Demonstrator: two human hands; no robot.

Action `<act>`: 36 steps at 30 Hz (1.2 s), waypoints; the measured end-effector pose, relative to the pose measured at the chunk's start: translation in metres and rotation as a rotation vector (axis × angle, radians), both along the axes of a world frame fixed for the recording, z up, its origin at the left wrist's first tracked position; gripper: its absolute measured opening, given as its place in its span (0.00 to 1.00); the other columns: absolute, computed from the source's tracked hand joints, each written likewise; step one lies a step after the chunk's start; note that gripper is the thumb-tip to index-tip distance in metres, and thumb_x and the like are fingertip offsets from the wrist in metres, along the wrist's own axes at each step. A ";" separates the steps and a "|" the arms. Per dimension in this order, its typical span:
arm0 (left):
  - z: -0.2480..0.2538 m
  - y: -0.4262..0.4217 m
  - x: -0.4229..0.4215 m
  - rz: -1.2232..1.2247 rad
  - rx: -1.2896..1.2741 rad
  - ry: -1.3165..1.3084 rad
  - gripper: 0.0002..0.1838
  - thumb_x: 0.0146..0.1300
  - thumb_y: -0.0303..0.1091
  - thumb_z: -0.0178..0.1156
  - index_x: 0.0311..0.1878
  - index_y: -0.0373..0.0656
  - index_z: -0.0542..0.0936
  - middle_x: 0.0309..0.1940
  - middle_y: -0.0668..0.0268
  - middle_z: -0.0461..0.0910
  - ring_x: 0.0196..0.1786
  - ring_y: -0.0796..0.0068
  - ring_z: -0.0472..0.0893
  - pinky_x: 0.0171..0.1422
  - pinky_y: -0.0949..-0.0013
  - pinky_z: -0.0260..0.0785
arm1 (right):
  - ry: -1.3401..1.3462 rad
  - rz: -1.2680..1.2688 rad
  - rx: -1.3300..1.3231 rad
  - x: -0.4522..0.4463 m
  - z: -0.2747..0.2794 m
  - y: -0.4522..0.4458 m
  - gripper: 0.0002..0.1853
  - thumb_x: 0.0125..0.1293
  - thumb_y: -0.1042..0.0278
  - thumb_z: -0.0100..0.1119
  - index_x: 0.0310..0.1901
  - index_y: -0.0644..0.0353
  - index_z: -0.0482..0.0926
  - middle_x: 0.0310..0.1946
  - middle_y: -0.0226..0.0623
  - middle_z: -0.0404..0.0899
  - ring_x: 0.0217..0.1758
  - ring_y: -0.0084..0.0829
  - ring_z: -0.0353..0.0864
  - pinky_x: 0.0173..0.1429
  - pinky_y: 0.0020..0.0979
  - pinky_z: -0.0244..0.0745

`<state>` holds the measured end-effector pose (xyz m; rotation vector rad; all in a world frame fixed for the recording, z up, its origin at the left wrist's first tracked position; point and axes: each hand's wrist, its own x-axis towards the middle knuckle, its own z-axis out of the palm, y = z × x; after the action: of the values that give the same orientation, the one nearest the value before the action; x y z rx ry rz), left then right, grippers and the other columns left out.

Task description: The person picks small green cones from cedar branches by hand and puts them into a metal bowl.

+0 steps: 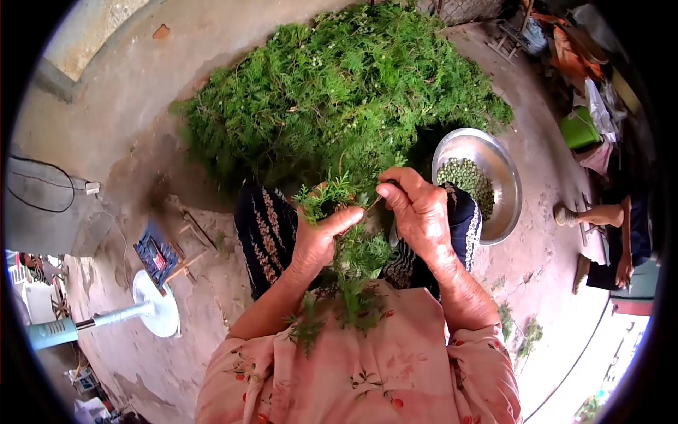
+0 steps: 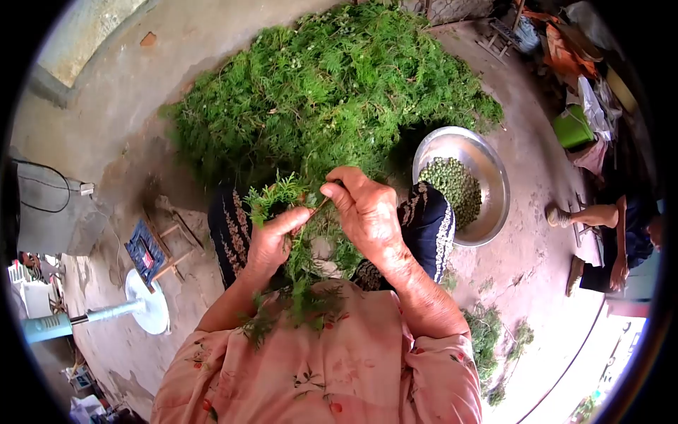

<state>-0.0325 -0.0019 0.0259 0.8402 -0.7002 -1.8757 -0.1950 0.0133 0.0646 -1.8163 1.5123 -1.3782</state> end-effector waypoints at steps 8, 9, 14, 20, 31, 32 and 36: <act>0.008 0.016 -0.015 0.115 -0.073 -0.113 0.20 0.46 0.15 0.64 0.43 0.38 0.70 0.35 0.63 0.78 0.38 0.75 0.79 0.43 0.73 0.74 | -0.441 -0.115 0.196 0.013 -0.029 0.011 0.05 0.64 0.69 0.54 0.36 0.61 0.73 0.16 0.28 0.71 0.15 0.16 0.66 0.18 0.20 0.60; 0.003 0.015 -0.018 0.122 -0.127 -0.103 0.20 0.46 0.15 0.64 0.43 0.38 0.70 0.35 0.64 0.78 0.38 0.75 0.79 0.43 0.73 0.74 | -0.593 -0.112 0.272 0.012 -0.026 0.012 0.05 0.64 0.68 0.53 0.36 0.61 0.73 0.16 0.27 0.71 0.13 0.15 0.64 0.16 0.19 0.57; -0.011 0.017 -0.017 0.228 -0.186 -0.033 0.17 0.47 0.16 0.64 0.39 0.41 0.70 0.35 0.68 0.77 0.37 0.77 0.78 0.42 0.75 0.73 | -0.732 -0.370 0.161 -0.015 -0.027 0.003 0.07 0.68 0.65 0.47 0.34 0.57 0.70 0.13 0.24 0.64 0.11 0.13 0.59 0.12 0.17 0.51; -0.015 0.011 -0.016 0.211 -0.181 -0.226 0.19 0.48 0.17 0.64 0.43 0.39 0.72 0.35 0.70 0.77 0.36 0.80 0.76 0.40 0.77 0.71 | -0.992 0.067 0.351 -0.007 -0.022 0.017 0.03 0.65 0.73 0.51 0.37 0.60 0.74 0.19 0.26 0.73 0.14 0.12 0.64 0.16 0.14 0.56; -0.035 0.015 -0.012 0.184 -0.475 -0.556 0.18 0.50 0.22 0.66 0.44 0.36 0.71 0.37 0.71 0.73 0.39 0.84 0.72 0.44 0.79 0.66 | -0.203 -0.090 0.295 0.020 -0.052 0.012 0.15 0.49 0.66 0.68 0.38 0.64 0.77 0.28 0.41 0.77 0.29 0.34 0.76 0.34 0.28 0.72; -0.036 0.014 -0.012 0.197 -0.472 -0.498 0.18 0.51 0.22 0.66 0.44 0.36 0.71 0.37 0.71 0.73 0.39 0.84 0.71 0.44 0.79 0.66 | -0.206 -0.091 0.296 0.020 -0.052 0.013 0.15 0.49 0.66 0.68 0.38 0.64 0.77 0.28 0.41 0.77 0.29 0.34 0.76 0.34 0.28 0.72; -0.034 0.014 -0.013 0.189 -0.366 -0.339 0.18 0.50 0.22 0.66 0.43 0.36 0.71 0.34 0.72 0.73 0.36 0.83 0.72 0.43 0.79 0.67 | -0.141 -0.053 0.111 0.021 -0.058 0.013 0.13 0.52 0.67 0.66 0.37 0.63 0.78 0.26 0.38 0.76 0.26 0.30 0.74 0.30 0.27 0.70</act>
<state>-0.0457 0.0125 -0.0078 0.9539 -1.0944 -1.3928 -0.1742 0.0263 0.0064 -1.5891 1.5414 -1.3862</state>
